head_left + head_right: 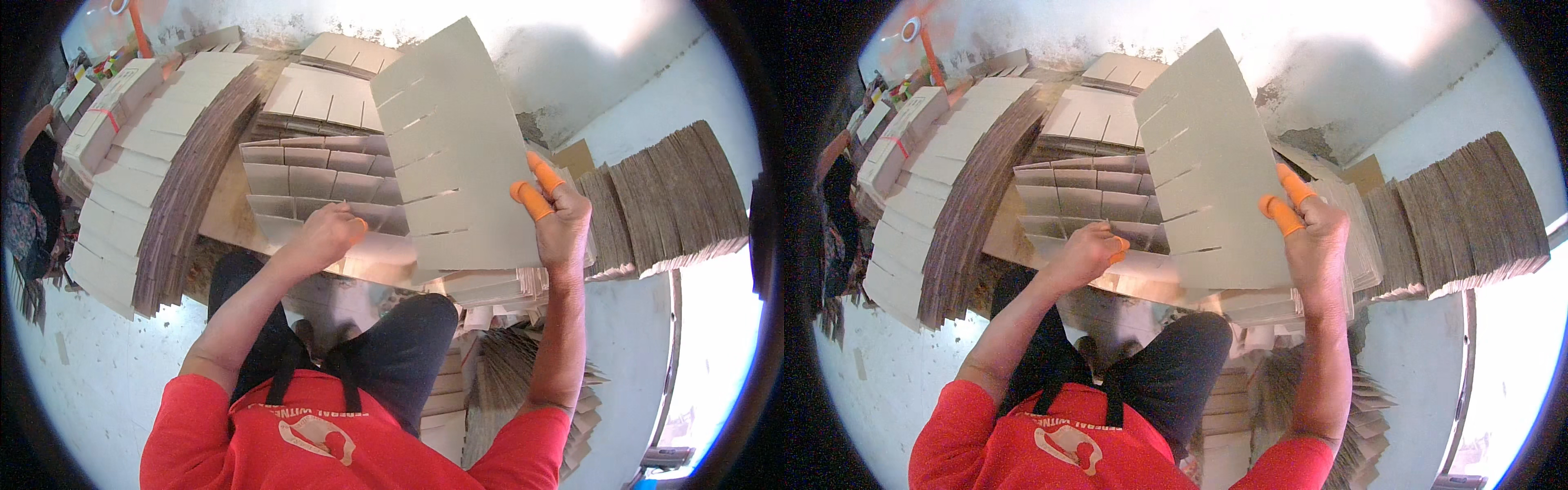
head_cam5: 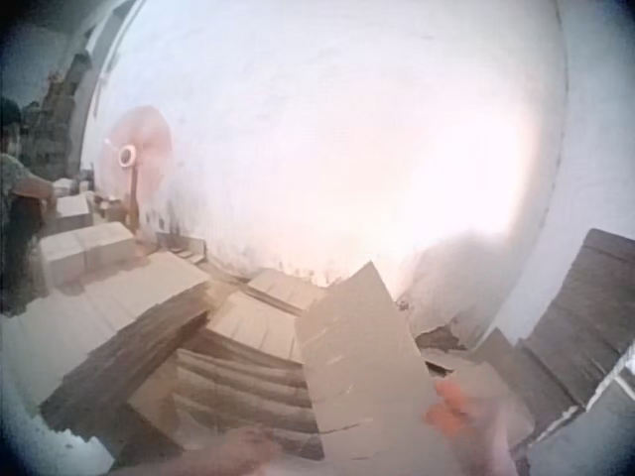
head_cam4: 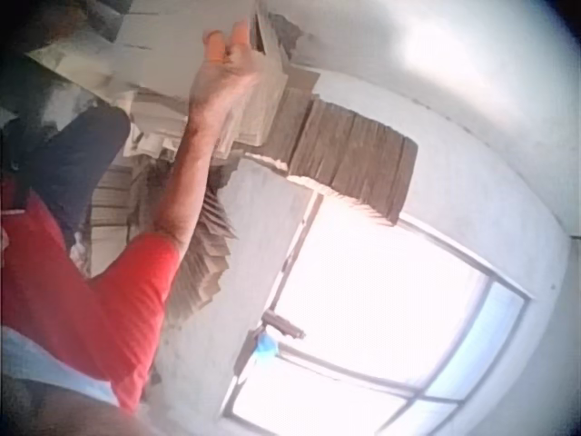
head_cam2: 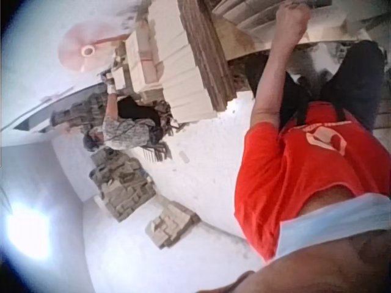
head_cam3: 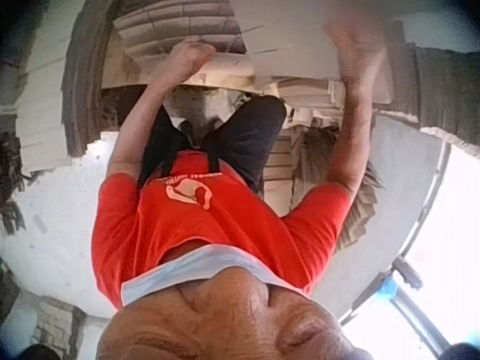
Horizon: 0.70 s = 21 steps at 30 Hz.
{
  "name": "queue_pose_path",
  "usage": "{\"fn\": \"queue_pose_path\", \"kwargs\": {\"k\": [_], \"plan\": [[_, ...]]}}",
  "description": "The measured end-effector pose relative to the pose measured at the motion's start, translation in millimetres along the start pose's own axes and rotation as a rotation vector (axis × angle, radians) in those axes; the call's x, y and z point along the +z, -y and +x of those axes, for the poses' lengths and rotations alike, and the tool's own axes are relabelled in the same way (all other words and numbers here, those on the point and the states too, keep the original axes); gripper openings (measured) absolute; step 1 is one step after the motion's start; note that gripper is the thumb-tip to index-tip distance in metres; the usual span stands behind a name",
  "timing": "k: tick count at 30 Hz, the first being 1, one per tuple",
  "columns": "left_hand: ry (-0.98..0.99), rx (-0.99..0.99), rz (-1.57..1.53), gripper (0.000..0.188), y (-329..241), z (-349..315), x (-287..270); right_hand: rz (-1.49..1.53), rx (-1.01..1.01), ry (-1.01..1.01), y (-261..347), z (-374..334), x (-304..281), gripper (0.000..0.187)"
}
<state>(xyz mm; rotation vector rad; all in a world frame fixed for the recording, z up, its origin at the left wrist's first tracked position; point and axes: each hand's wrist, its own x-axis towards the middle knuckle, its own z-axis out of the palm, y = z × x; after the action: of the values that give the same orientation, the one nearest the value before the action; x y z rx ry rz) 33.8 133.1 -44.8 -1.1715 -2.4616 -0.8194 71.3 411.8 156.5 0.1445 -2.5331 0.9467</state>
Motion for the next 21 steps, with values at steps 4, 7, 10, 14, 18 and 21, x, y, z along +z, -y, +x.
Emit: {"fn": "queue_pose_path", "kwargs": {"k": [4, 7, 10, 14, 18, 21], "plan": [[-0.007, -0.055, -0.085, 0.007, -16, 4, 19, 0.013, 0.044, 0.011, -9, -3, 6, 0.037], [-0.038, -0.095, -0.029, 0.009, -22, 6, 16, -0.019, 0.036, 0.023, -16, -4, 5, 0.038], [-0.046, -0.084, -0.031, 0.009, -17, 6, 19, 0.067, 0.072, 0.029, -21, -1, 2, 0.04], [-0.056, -0.078, -0.079, 0.008, -15, 6, 20, 0.086, 0.083, 0.007, -26, -1, 5, 0.042], [-0.048, -0.069, -0.081, 0.009, -18, 8, 17, -0.097, -0.098, 0.063, -47, -3, 15, 0.043], [-0.065, -0.1, -0.118, 0.007, -20, 6, 15, 0.039, 0.117, 0.079, -31, -2, 18, 0.038]]}}
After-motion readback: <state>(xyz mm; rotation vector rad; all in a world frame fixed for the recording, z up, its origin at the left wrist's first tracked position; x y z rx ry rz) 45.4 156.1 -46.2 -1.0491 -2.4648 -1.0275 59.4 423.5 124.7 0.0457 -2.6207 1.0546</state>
